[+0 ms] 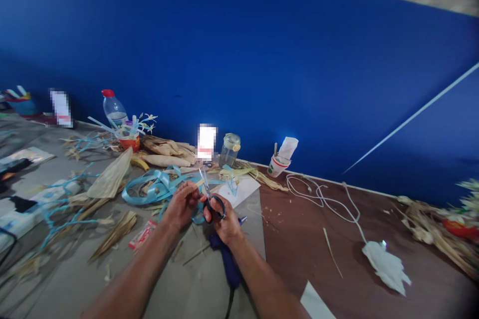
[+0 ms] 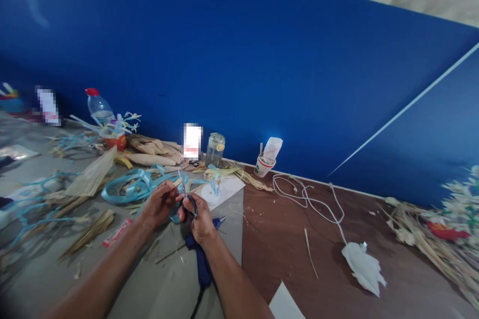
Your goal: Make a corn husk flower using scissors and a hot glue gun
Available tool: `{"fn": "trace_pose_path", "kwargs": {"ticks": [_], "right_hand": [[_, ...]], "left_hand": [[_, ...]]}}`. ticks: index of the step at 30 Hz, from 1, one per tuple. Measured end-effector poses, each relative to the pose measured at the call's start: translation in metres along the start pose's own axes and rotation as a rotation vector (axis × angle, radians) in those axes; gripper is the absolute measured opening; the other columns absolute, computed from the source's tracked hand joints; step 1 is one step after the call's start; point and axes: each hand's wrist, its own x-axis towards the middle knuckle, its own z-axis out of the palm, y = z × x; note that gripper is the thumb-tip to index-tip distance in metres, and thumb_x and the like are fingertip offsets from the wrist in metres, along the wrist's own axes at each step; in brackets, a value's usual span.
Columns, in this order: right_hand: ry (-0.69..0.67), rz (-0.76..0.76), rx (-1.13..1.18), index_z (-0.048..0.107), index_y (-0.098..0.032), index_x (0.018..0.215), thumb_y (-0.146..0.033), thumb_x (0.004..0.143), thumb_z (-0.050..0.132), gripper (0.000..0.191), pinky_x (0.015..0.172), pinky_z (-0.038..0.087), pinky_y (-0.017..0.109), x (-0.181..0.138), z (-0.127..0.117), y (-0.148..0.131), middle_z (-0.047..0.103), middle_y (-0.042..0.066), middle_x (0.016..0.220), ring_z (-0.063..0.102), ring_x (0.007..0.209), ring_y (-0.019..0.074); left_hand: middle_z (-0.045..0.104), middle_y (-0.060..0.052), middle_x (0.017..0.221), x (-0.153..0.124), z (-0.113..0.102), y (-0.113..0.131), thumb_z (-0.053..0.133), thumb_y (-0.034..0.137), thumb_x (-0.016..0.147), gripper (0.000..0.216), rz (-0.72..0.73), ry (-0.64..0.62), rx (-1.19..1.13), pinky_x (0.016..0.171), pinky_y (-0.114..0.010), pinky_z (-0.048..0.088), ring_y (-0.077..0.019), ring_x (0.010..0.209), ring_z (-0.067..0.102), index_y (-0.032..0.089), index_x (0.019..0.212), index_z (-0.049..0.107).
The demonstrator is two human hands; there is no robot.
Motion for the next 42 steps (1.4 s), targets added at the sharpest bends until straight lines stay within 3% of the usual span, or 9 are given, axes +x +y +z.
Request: {"fn": "trace_pose_path", "kwargs": {"ticks": [3, 13, 19, 24, 28, 32, 37, 42], "right_hand": [[0.031, 0.007, 0.037, 0.065, -0.017, 0.082, -0.06, 0.07, 0.065, 0.044, 0.054, 0.025, 0.026, -0.001, 0.004, 0.001, 0.048, -0.003, 0.051, 0.038, 0.05, 0.0113], [0.072, 0.03, 0.064, 0.064, -0.017, 0.075, -0.057, 0.07, 0.067, 0.04, 0.052, 0.023, 0.026, 0.001, 0.006, -0.002, 0.044, -0.005, 0.049, 0.031, 0.048, 0.0094], [0.182, -0.103, -0.021, 0.06, -0.019, 0.092, -0.055, 0.072, 0.068, 0.042, 0.057, 0.033, 0.026, 0.007, -0.006, -0.008, 0.05, -0.005, 0.057, 0.043, 0.055, 0.0115], [0.301, -0.156, -0.03, 0.054, -0.022, 0.101, -0.041, 0.063, 0.078, 0.048, 0.07, 0.044, 0.027, 0.013, -0.006, -0.002, 0.061, -0.002, 0.078, 0.056, 0.07, 0.013], [0.408, -0.191, 0.013, 0.052, -0.023, 0.1, -0.03, 0.06, 0.079, 0.049, 0.068, 0.046, 0.025, 0.016, -0.007, -0.001, 0.06, -0.003, 0.08, 0.058, 0.071, 0.0117], [0.469, -0.216, -0.063, 0.053, -0.021, 0.099, -0.027, 0.06, 0.077, 0.047, 0.063, 0.046, 0.025, 0.017, -0.011, -0.002, 0.06, -0.004, 0.072, 0.056, 0.065, 0.0121], [0.474, -0.217, -0.14, 0.052, -0.02, 0.1, -0.026, 0.064, 0.071, 0.041, 0.066, 0.047, 0.027, 0.019, -0.016, 0.001, 0.061, -0.003, 0.071, 0.059, 0.066, 0.0132], [0.46, -0.176, -0.429, 0.056, -0.018, 0.102, -0.023, 0.064, 0.07, 0.04, 0.068, 0.046, 0.03, 0.021, -0.022, 0.009, 0.063, 0.0, 0.075, 0.059, 0.068, 0.0162]], "left_hand": [[0.047, 0.004, 0.049, -0.001, 0.001, 0.001, 0.071, 0.019, 0.066, 0.024, 0.007, 0.007, 0.004, 0.04, -0.014, 0.031, -0.0031, 0.04, 0.038, 0.015, 0.055, 0.049], [0.048, 0.005, 0.048, 0.001, -0.002, 0.002, 0.069, 0.018, 0.068, 0.025, 0.026, 0.022, -0.011, 0.05, -0.018, 0.045, -0.0036, 0.038, 0.038, 0.015, 0.053, 0.049], [0.047, 0.006, 0.046, 0.003, -0.001, 0.003, 0.074, 0.02, 0.067, 0.025, 0.054, 0.109, -0.01, 0.063, -0.023, 0.053, -0.0042, 0.038, 0.04, 0.016, 0.055, 0.053], [0.055, 0.004, 0.053, 0.001, 0.007, -0.004, 0.081, 0.021, 0.06, 0.021, 0.114, 0.108, 0.107, 0.051, -0.019, 0.046, -0.0068, 0.045, 0.049, 0.016, 0.064, 0.06], [0.057, 0.002, 0.052, -0.002, 0.011, -0.01, 0.081, 0.023, 0.061, 0.02, 0.143, 0.037, 0.26, 0.041, -0.015, 0.034, -0.006, 0.044, 0.046, 0.015, 0.065, 0.063], [0.055, 0.002, 0.051, -0.005, 0.013, -0.013, 0.082, 0.023, 0.061, 0.021, 0.116, -0.018, 0.304, 0.041, -0.015, 0.033, -0.0053, 0.043, 0.043, 0.015, 0.064, 0.063], [0.057, 0.003, 0.057, -0.006, 0.013, -0.009, 0.08, 0.025, 0.062, 0.021, 0.05, 0.032, 0.142, 0.049, -0.018, 0.043, -0.008, 0.049, 0.052, 0.016, 0.067, 0.061], [0.055, 0.005, 0.057, -0.003, 0.013, -0.006, 0.082, 0.025, 0.059, 0.025, 0.072, 0.075, 0.118, 0.05, -0.017, 0.043, -0.0044, 0.045, 0.045, 0.017, 0.071, 0.062]]}}
